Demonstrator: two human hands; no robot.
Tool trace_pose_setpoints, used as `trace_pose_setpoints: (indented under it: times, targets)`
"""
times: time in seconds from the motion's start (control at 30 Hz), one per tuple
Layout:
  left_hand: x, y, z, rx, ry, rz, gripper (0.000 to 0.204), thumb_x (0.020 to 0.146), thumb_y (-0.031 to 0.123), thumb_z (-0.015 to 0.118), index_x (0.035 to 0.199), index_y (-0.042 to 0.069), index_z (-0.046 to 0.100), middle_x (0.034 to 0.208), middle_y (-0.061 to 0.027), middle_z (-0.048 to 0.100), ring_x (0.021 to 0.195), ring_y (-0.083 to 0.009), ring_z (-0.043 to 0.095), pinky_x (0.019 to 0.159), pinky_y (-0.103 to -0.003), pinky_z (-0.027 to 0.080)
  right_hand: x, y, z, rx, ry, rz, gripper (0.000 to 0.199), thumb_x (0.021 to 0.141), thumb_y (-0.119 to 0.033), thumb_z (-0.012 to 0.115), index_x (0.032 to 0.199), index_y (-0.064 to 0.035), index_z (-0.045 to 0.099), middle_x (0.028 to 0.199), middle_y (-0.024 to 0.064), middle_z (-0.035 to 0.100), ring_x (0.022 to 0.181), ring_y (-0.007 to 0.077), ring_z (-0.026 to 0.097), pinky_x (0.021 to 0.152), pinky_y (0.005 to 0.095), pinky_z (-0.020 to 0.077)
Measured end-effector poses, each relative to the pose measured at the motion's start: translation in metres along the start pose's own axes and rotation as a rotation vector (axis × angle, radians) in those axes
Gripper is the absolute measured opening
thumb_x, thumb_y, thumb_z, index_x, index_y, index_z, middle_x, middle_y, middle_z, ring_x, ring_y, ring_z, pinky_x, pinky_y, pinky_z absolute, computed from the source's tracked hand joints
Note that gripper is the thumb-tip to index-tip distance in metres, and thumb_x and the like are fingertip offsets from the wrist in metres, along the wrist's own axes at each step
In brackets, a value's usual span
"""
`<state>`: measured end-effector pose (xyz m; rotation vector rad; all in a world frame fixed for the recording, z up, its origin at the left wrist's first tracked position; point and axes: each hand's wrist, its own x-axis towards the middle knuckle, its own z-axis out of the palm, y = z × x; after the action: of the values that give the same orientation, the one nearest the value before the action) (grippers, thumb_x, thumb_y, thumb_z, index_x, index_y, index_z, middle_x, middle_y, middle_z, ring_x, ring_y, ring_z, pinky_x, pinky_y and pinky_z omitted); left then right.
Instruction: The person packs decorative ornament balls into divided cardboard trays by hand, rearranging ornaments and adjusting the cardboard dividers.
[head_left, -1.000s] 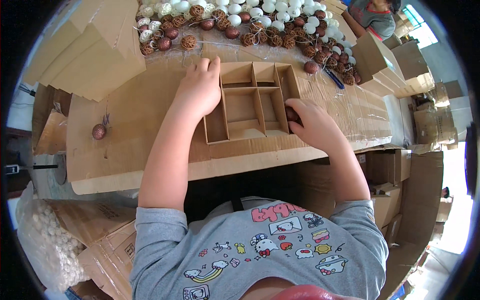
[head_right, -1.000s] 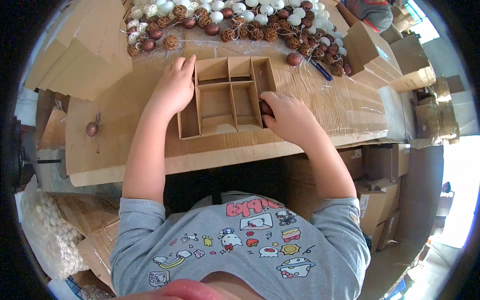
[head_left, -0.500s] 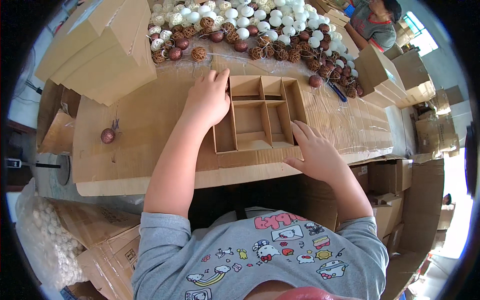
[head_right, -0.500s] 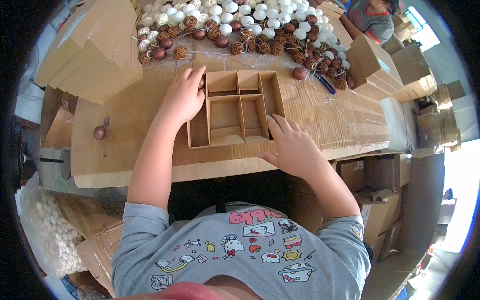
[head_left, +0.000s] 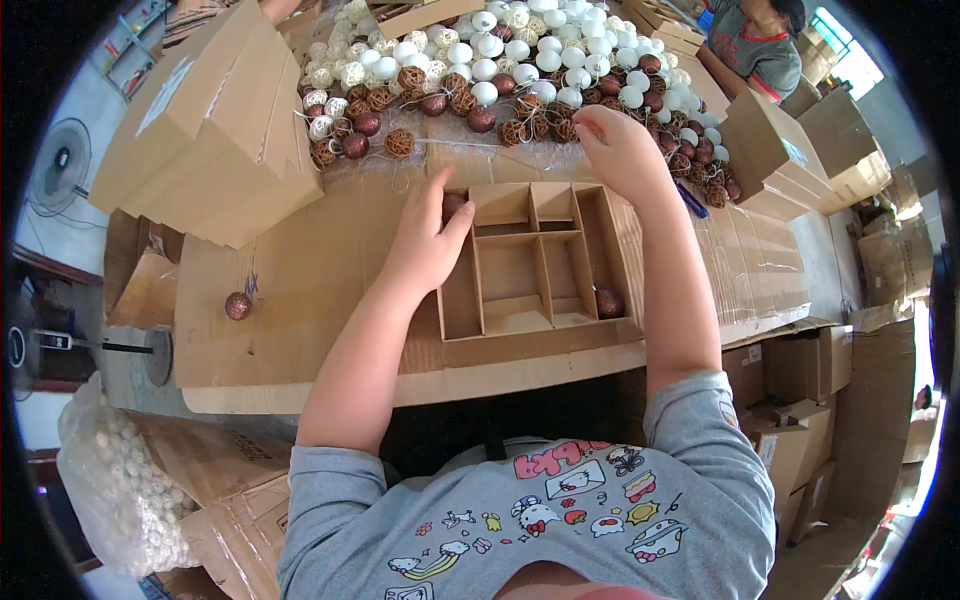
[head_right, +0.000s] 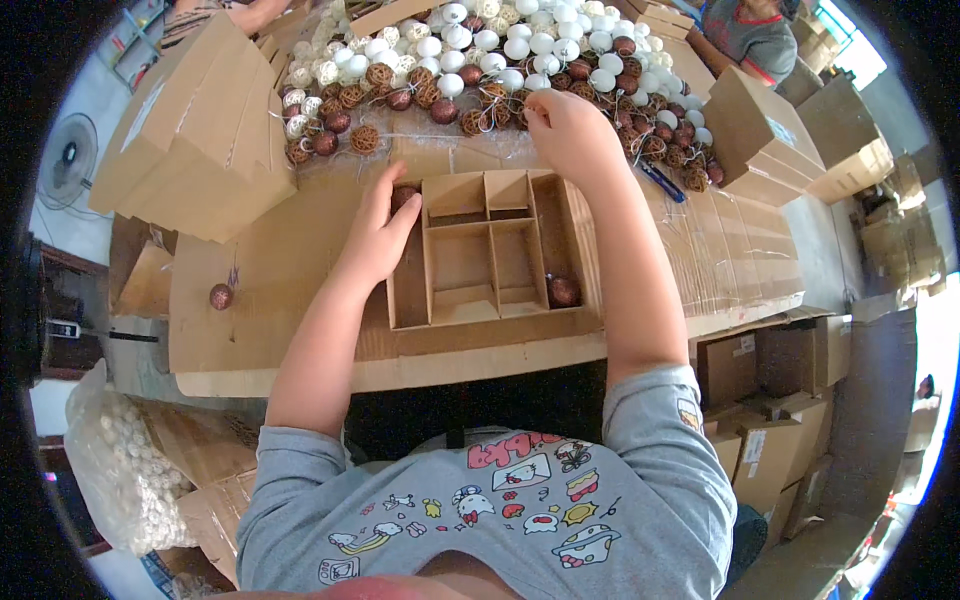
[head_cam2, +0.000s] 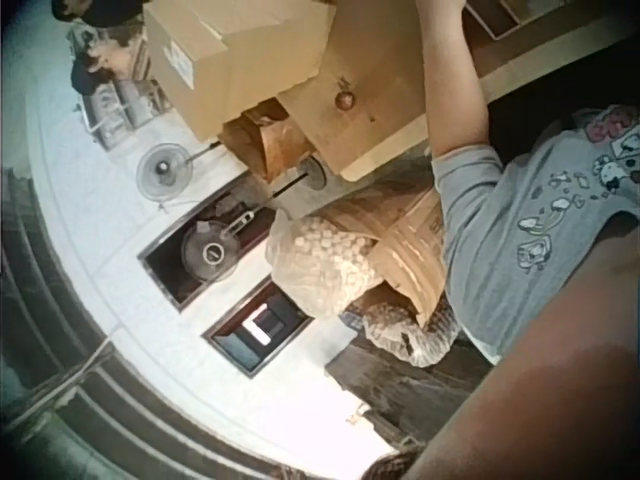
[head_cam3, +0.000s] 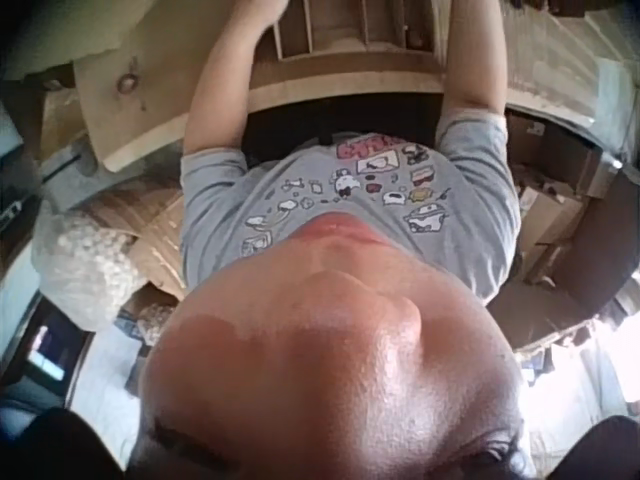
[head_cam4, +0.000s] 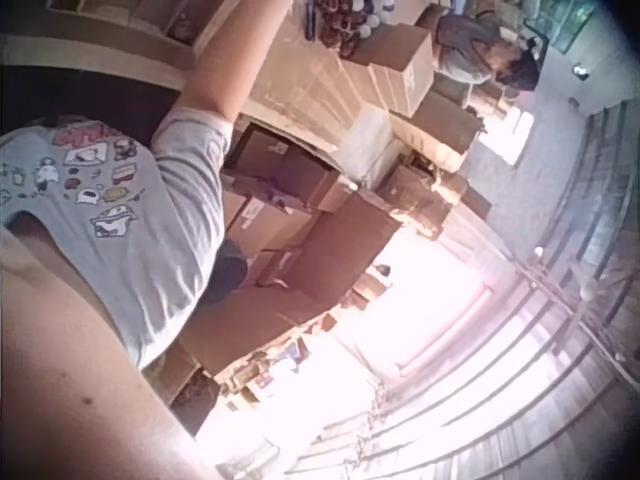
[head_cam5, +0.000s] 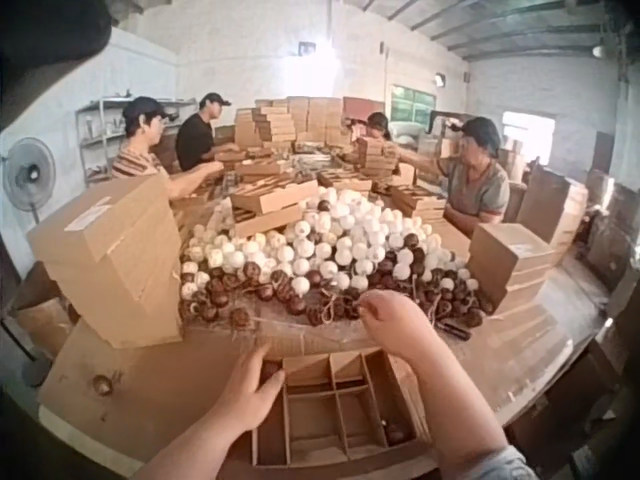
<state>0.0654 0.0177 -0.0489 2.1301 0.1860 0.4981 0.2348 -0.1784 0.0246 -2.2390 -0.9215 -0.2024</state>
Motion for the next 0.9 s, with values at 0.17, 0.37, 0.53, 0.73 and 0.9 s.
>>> trace_pose_setpoints:
  times: [0.17, 0.37, 0.53, 0.73, 0.9]
  targets:
    - [0.005, -0.020, 0.010, -0.060, 0.084, 0.141, 0.044, 0.094, 0.016, 0.054, 0.133, -0.001, 0.041, 0.126, -0.0179, 0.047, 0.109, -0.0277, 0.053, 0.097, -0.038, 0.041, 0.016, 0.056, 0.041, -0.658, -0.049, -0.014, 0.037, 0.078, -0.018, 0.064, 0.114, -0.0104, 0.058, 0.116, 0.0120, 0.058, 0.104, 0.0325, 0.059, 0.086, 0.0446, 0.0497]
    - [0.011, -0.021, 0.007, -0.306, 0.093, 0.008, 0.037, 0.098, 0.014, 0.049, 0.132, 0.002, 0.042, 0.126, -0.0152, 0.048, 0.114, -0.0208, 0.049, 0.100, -0.034, 0.039, 0.021, 0.080, 0.045, -0.634, 0.084, 0.016, 0.030, 0.074, -0.017, 0.063, 0.103, -0.0106, 0.059, 0.100, 0.0126, 0.058, 0.098, 0.0322, 0.060, 0.080, 0.0478, 0.0498]
    - [0.010, -0.026, 0.005, -0.282, 0.067, -0.053, 0.037, 0.098, 0.017, 0.049, 0.132, 0.003, 0.044, 0.126, -0.0140, 0.049, 0.114, -0.0209, 0.049, 0.099, -0.034, 0.039, 0.024, 0.079, 0.038, -0.568, 0.164, 0.069, 0.031, 0.074, -0.021, 0.066, 0.102, -0.0095, 0.059, 0.102, 0.0149, 0.062, 0.100, 0.0327, 0.060, 0.083, 0.0466, 0.0488]
    - [0.008, -0.026, 0.004, -0.331, 0.070, -0.067, 0.036, 0.098, 0.020, 0.050, 0.131, 0.004, 0.045, 0.126, -0.0131, 0.049, 0.114, -0.0206, 0.049, 0.098, -0.033, 0.040, 0.031, 0.056, 0.025, 0.126, 0.151, 0.135, 0.044, 0.079, -0.025, 0.069, 0.117, -0.0052, 0.058, 0.108, 0.0173, 0.064, 0.104, 0.0294, 0.060, 0.090, 0.0374, 0.0463]
    - [0.008, -0.022, 0.001, -0.331, 0.107, -0.034, 0.035, 0.098, 0.019, 0.051, 0.129, 0.003, 0.047, 0.125, -0.0131, 0.050, 0.114, -0.0205, 0.050, 0.096, -0.033, 0.042, 0.015, 0.024, 0.004, 0.513, 0.062, 0.157, 0.035, 0.081, -0.018, 0.070, 0.111, -0.0052, 0.061, 0.087, 0.0018, 0.062, 0.076, 0.0097, 0.055, 0.069, 0.0245, 0.0453]
